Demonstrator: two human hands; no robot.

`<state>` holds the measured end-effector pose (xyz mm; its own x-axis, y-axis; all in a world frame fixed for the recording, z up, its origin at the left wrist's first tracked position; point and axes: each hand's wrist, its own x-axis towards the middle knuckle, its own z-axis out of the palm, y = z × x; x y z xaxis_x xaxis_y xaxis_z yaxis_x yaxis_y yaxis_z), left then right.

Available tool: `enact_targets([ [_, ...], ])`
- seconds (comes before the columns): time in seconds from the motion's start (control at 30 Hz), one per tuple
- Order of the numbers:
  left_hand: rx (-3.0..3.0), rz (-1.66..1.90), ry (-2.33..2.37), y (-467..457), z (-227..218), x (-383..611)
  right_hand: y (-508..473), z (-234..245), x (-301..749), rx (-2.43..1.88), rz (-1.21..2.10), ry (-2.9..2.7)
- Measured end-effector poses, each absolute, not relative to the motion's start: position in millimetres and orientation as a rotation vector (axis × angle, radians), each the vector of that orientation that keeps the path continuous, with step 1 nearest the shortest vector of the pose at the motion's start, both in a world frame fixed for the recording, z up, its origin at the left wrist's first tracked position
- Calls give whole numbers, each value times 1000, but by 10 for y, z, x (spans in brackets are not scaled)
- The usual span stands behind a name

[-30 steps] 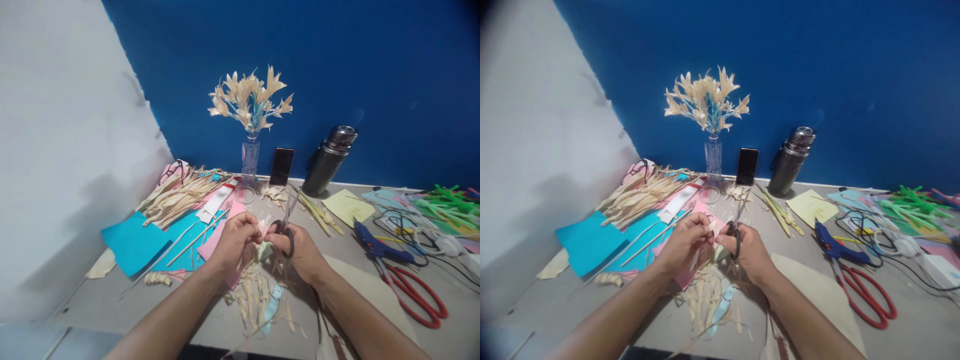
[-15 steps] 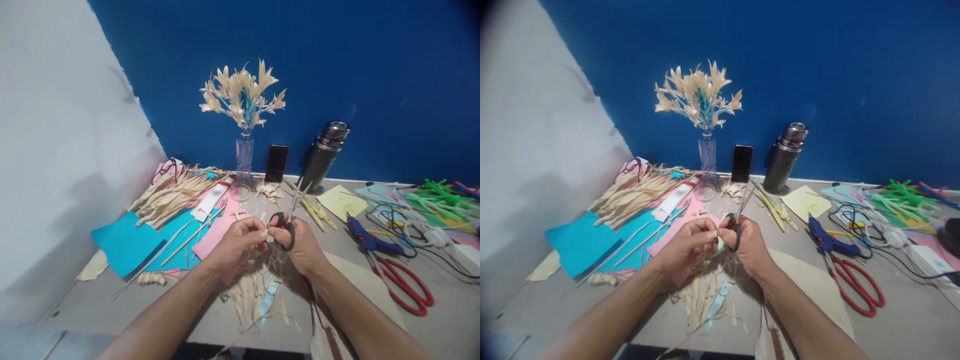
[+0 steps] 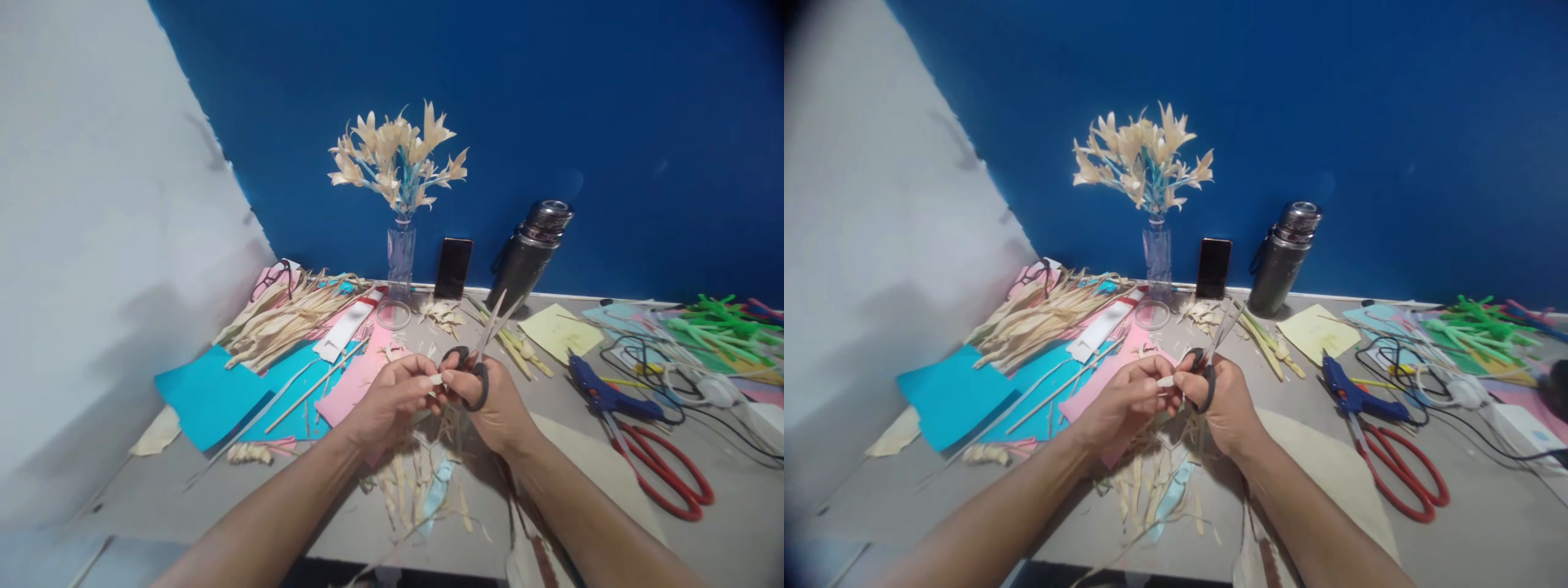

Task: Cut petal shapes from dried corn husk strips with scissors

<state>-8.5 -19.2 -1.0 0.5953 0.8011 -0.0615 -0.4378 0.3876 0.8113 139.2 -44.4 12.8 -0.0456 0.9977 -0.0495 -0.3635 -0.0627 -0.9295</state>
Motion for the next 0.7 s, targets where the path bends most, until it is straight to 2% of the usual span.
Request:
enact_targets([
  [0.13, 847, 822, 584, -198, -19, -60, -463, 114, 1371, -978, 1410, -972],
  [0.3, 700, 771, 388, -185, -21, -93, -437, 70, 1359, -807, 1522, -831],
  [0.7, 765, 870, 566, -154, -67, -63, -444, 49, 1359, -1033, 1333, -917],
])
